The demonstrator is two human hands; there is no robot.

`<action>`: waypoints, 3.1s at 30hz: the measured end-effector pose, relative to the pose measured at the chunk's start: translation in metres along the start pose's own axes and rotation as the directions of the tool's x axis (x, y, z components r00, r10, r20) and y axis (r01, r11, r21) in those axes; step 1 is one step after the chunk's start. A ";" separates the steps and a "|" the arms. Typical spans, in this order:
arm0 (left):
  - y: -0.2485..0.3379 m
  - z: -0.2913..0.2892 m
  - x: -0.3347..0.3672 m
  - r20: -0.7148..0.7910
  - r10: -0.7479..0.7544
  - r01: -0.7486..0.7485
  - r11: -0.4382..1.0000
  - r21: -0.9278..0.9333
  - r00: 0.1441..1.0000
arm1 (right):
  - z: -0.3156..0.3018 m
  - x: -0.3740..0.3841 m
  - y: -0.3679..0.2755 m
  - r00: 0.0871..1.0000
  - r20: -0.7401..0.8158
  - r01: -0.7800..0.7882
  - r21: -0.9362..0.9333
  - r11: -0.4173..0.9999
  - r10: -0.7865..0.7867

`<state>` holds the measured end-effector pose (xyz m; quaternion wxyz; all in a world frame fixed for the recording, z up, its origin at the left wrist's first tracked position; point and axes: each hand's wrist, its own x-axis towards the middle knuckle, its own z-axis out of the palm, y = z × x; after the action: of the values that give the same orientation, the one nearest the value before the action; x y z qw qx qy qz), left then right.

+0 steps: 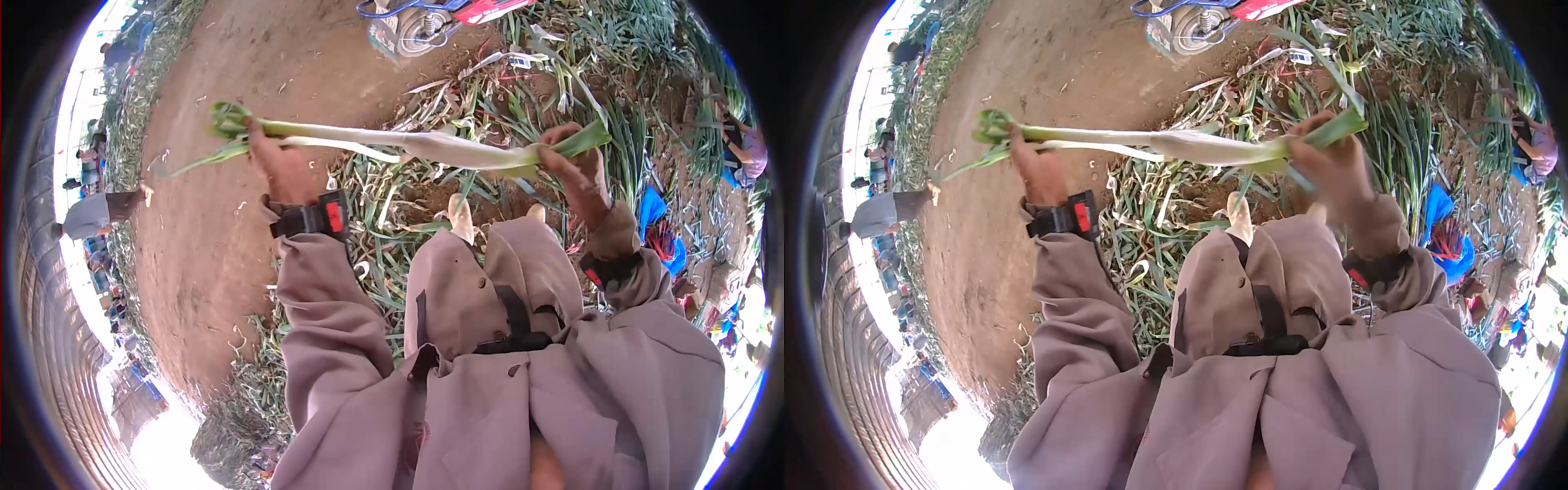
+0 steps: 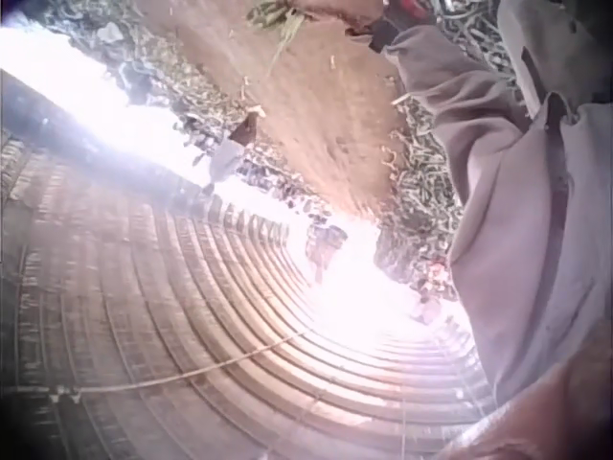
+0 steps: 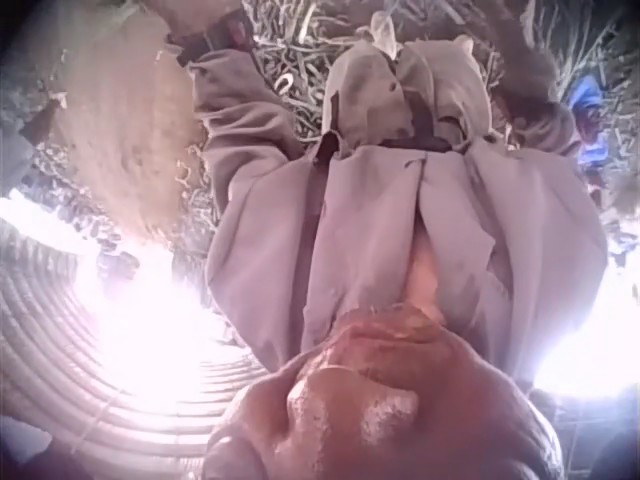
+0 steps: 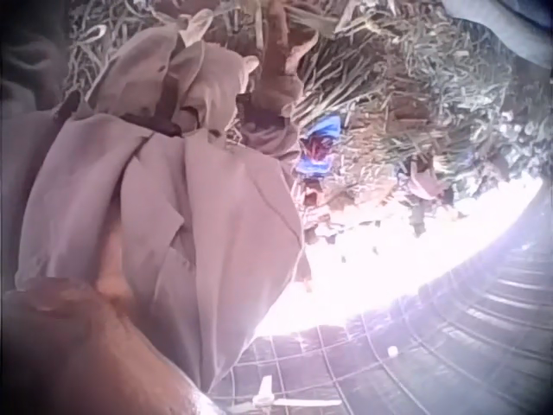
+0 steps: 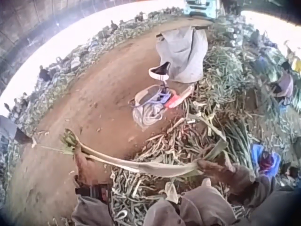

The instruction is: Stripping the outer leaves of harvested leeks to prepare them for packing.

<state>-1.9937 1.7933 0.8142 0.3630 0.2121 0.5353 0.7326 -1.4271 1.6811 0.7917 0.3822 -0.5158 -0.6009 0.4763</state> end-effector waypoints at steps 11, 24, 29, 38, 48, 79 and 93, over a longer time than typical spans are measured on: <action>0.052 -0.105 0.103 -0.053 0.326 -0.308 0.927 0.214 0.944 | 0.012 -0.010 0.228 0.975 0.211 0.152 -0.385 0.910 -0.074; 0.036 -0.104 0.110 0.165 0.144 -0.179 0.957 0.226 0.976 | 0.219 0.118 0.014 0.848 0.506 0.330 -0.277 0.903 -0.155; 0.001 -0.093 0.137 -0.015 -0.112 0.109 0.986 -0.129 0.994 | 0.230 0.104 -0.020 0.841 0.519 0.204 -0.043 0.978 -0.153; -0.081 -0.174 0.130 0.332 0.105 -0.329 -0.043 0.943 0.937 | 0.222 0.059 -0.078 0.762 0.634 0.425 -0.330 0.843 -0.136; -0.009 -0.224 0.144 -0.013 0.008 -0.007 0.995 0.103 1.000 | 0.114 0.057 0.035 0.962 0.036 -0.273 0.133 0.953 0.271; -0.091 0.011 -0.042 0.419 -0.254 0.235 0.967 0.096 0.872 | 0.327 0.213 0.010 0.681 0.281 -0.420 0.906 0.047 0.677; -0.171 -0.001 -0.049 0.441 -0.035 -0.241 0.797 0.554 0.897 | 0.309 0.234 -0.039 0.953 -0.248 0.133 -0.164 0.977 -0.171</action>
<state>-1.9113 1.7834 0.6574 0.3452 0.5006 0.6314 0.4812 -1.7715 1.8553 0.7430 0.4549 -0.5524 -0.6165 0.3283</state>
